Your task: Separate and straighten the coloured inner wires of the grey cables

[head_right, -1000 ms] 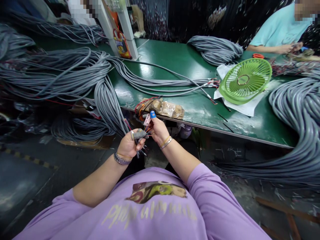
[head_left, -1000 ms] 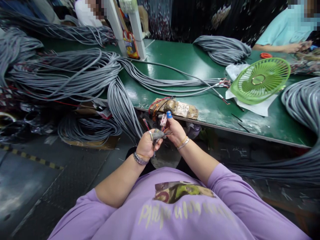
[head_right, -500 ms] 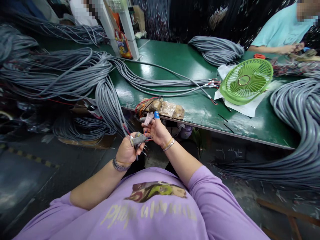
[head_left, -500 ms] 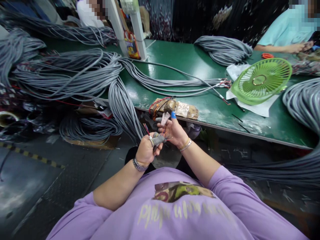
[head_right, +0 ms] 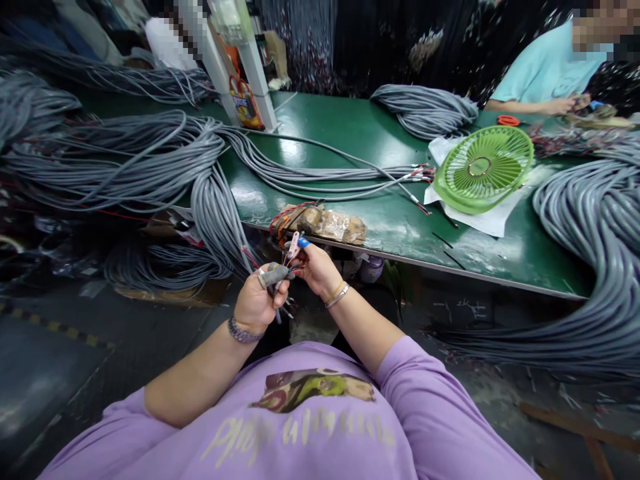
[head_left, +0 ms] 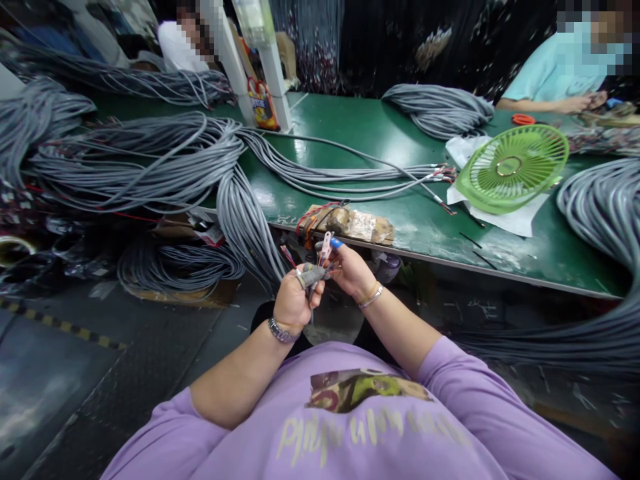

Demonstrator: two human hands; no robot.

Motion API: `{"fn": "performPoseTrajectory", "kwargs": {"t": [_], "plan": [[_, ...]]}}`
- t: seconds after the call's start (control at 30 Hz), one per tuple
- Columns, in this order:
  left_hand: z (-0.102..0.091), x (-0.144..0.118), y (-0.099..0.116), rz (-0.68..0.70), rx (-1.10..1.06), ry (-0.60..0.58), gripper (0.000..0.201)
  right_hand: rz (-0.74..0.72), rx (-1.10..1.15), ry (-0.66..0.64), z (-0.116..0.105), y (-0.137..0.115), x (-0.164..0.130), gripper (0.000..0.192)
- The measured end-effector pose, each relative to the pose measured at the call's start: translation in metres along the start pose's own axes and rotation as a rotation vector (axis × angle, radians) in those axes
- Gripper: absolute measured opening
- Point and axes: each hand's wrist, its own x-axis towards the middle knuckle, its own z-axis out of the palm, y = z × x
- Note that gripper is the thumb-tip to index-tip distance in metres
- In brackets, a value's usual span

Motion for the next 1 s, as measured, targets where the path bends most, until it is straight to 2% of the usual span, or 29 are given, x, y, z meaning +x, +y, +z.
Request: {"fn": "performPoseTrajectory", "kwargs": {"t": [0.1,0.17,0.23,0.33,0.4,0.5,0.77,1.0], "plan": [[0.0,0.001,-0.001,-0.01,0.011,-0.003,0.025,-0.185,-0.098,0.082,-0.001,0.005,-0.001,0.037],[0.0,0.002,-0.002,-0.014,0.017,-0.008,0.025,-0.248,-0.141,0.12,-0.001,0.008,-0.002,0.043],[0.001,0.002,-0.003,-0.012,0.014,-0.008,0.024,-0.202,-0.111,0.094,0.0,0.008,-0.001,0.046],[0.002,0.003,-0.004,-0.009,0.008,0.009,0.024,-0.042,0.042,0.014,0.003,0.007,0.003,0.045],[0.002,0.003,-0.004,-0.01,0.009,0.02,0.024,0.019,0.149,0.005,0.005,0.006,0.006,0.042],[0.004,0.003,-0.004,-0.015,0.006,0.036,0.026,0.031,0.225,0.027,0.007,0.005,0.009,0.038],[0.002,0.004,-0.006,-0.02,0.017,0.061,0.027,0.026,0.256,0.015,0.01,0.005,0.006,0.037],[0.003,-0.005,-0.007,0.044,0.075,0.053,0.03,0.14,0.206,-0.059,0.002,0.002,0.002,0.055]]}}
